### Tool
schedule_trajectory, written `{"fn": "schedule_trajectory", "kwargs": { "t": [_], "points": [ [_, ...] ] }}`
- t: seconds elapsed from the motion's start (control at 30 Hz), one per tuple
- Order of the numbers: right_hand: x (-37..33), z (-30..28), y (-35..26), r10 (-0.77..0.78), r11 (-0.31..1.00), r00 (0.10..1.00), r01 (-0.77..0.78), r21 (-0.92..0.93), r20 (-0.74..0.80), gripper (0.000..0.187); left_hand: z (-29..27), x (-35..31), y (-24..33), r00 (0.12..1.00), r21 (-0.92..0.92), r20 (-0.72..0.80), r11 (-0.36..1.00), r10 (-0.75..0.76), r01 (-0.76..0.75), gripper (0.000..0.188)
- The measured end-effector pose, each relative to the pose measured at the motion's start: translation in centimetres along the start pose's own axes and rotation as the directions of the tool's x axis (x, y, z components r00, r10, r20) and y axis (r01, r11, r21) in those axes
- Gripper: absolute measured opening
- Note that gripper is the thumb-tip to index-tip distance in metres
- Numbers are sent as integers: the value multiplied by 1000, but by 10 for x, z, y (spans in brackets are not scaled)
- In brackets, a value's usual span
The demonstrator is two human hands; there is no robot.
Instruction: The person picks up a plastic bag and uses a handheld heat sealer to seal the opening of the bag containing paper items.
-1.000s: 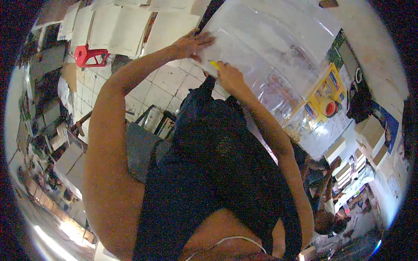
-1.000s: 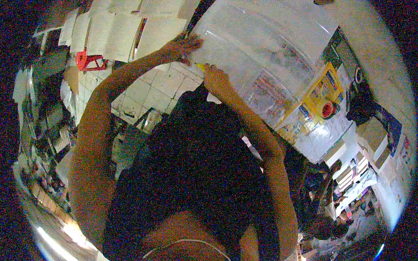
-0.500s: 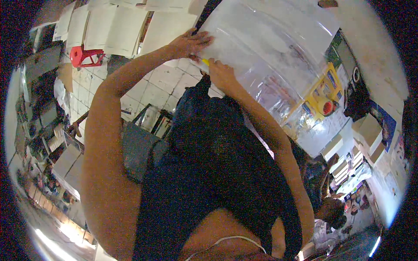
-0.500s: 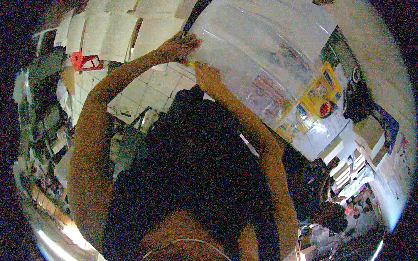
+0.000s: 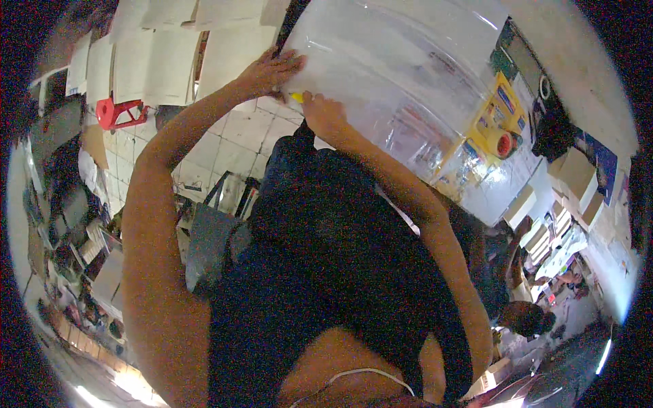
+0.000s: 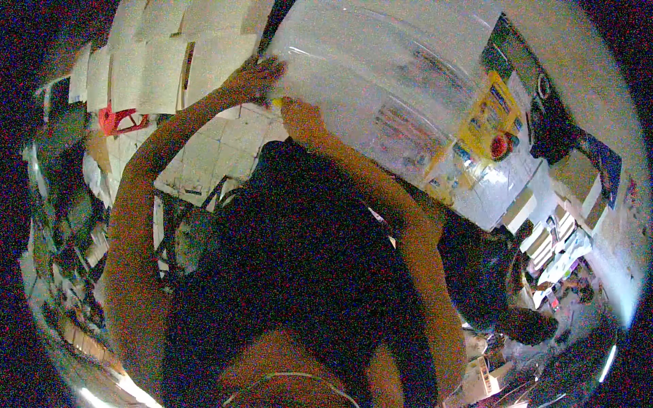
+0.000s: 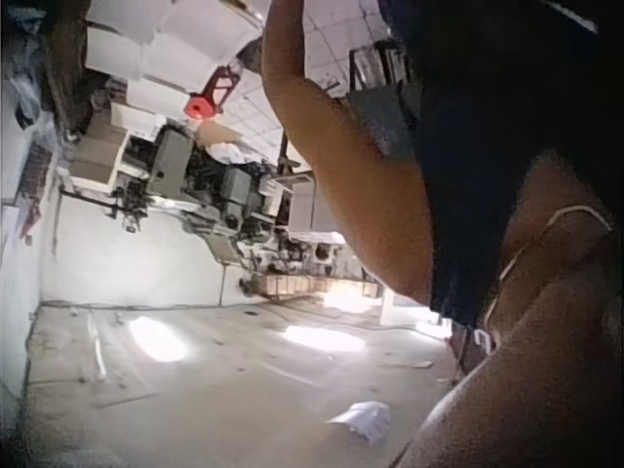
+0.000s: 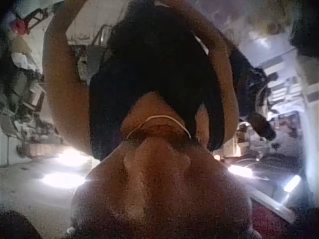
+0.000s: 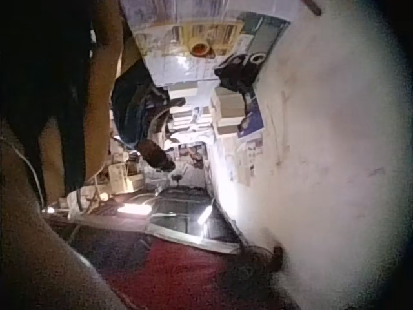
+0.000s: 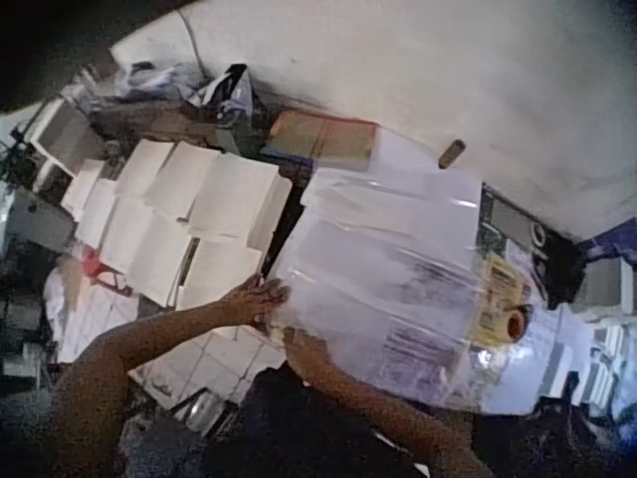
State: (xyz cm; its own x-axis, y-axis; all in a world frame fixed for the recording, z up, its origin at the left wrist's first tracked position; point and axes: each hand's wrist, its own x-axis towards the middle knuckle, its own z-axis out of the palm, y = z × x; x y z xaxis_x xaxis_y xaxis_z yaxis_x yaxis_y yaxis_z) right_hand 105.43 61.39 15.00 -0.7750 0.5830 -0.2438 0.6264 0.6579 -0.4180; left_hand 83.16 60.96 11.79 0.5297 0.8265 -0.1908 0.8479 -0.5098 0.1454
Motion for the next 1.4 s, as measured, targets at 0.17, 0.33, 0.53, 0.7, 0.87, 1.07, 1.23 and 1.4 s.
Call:
{"fn": "schedule_trajectory", "kwargs": {
  "t": [0.17, 0.33, 0.53, 0.7, 0.87, 1.07, 1.23, 1.4],
  "points": [
    [0, 2, 0, 3, 1000, 999, -4, -23, -43, 22, 1, 5, -1, 999, 89, 47, 996, 10, -14, 103],
    [2, 8, -5, 58, 998, 997, -57, 20, -53, 18, 12, 4, -1, 998, 94, -62, 996, 7, -1, 98],
    [-4, 16, -5, 48, 999, 987, -51, -17, -151, 19, 15, 4, 0, 999, 152, -46, 988, 12, -5, 98],
    [-12, 21, -1, 50, 983, 987, -75, -166, -154, 18, 15, 4, -1, 999, 69, 32, 997, -28, 26, 105],
    [-15, 16, 3, 91, 977, 993, -103, -185, -70, 17, 2, 6, 0, 991, 45, 119, 997, -63, 58, 107],
    [-24, 13, 11, 94, 996, 995, -94, 3, -37, 20, -4, 6, 2, 989, 32, 124, 997, -76, 73, 106],
    [-47, -7, 26, 119, 989, 990, -125, 81, 74, 20, -3, 11, 7, 978, 89, 181, 992, -100, 85, 102],
    [-79, 10, 51, 295, 952, 954, -298, 69, 53, 24, 34, 24, -13, 998, -130, 4, 990, 55, -54, 104]
  ]
}}
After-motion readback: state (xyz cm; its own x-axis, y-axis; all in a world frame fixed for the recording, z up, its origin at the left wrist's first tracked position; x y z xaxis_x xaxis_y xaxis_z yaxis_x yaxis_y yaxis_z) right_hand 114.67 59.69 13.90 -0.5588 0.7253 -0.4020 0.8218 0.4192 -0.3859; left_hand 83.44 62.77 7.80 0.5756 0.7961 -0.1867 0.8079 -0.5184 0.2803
